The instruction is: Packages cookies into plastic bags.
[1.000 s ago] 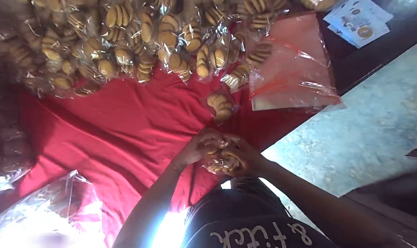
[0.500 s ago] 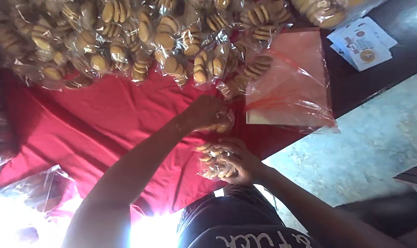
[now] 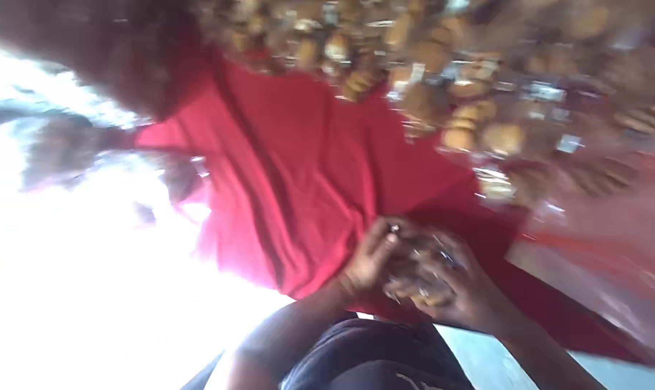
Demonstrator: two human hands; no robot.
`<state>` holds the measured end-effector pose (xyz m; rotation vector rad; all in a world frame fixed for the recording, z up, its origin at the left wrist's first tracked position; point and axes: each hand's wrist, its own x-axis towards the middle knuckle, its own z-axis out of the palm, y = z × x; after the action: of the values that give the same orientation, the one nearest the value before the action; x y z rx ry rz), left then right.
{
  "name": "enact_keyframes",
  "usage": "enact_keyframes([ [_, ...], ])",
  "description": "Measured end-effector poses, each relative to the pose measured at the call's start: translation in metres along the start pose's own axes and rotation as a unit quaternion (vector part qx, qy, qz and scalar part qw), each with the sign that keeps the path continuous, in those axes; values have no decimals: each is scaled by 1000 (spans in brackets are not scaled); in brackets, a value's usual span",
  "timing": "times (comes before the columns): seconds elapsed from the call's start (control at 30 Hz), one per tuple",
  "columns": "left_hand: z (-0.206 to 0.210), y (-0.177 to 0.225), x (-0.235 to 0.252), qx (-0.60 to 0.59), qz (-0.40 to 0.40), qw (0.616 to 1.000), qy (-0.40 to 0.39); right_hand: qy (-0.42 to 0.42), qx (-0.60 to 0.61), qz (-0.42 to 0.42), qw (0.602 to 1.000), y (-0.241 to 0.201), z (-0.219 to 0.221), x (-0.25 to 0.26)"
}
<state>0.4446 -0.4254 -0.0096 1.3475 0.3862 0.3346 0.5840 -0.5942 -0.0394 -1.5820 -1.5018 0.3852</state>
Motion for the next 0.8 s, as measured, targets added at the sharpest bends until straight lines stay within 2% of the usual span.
enact_keyframes([
  [0.07,5,12,-33,12,-30,994,105,-49,56,-20,997,-24,19,5],
  [0.1,-1,19,-45,25,-67,989,127,-82,89,-15,993,-36,27,8],
  [0.2,-42,38,-72,-6,-143,981,131,-127,139,5,982,-57,59,29],
  [0.27,-81,59,-90,-1,-120,981,153,-159,156,-1,975,-63,81,62],
  [0.3,-107,72,-103,68,-80,977,185,-172,192,9,966,-71,93,82],
  [0.33,-136,85,-119,196,-28,950,240,-180,256,27,949,-79,108,103],
  [0.37,-170,95,-133,356,22,884,303,-202,337,38,919,-86,125,128],
  [0.4,-209,101,-147,499,49,790,353,-227,445,43,865,-93,148,157],
  [0.43,-247,107,-161,591,31,713,376,-257,540,47,800,-97,177,186],
  [0.47,-280,112,-173,628,-18,678,382,-284,590,53,754,-106,208,218],
  [0.5,-308,115,-182,622,-64,679,384,-299,617,68,725,-121,239,249],
  [0.53,-331,116,-189,606,-77,684,399,-305,617,80,721,-131,270,274],
  [0.57,-347,119,-194,573,-54,699,424,-301,593,85,742,-138,300,296],
  [0.63,-359,130,-206,534,30,714,452,-278,479,85,828,-149,346,327],
  [0.7,-353,134,-223,530,86,732,419,-249,297,49,921,-169,374,343],
  [0.73,-348,131,-229,533,99,743,392,-224,203,4,953,-179,385,343],
  [0.77,-343,125,-233,533,113,756,364,-186,143,-37,971,-192,395,339],
  [0.8,-339,117,-235,530,130,767,337,-164,129,-36,977,-205,403,332],
])
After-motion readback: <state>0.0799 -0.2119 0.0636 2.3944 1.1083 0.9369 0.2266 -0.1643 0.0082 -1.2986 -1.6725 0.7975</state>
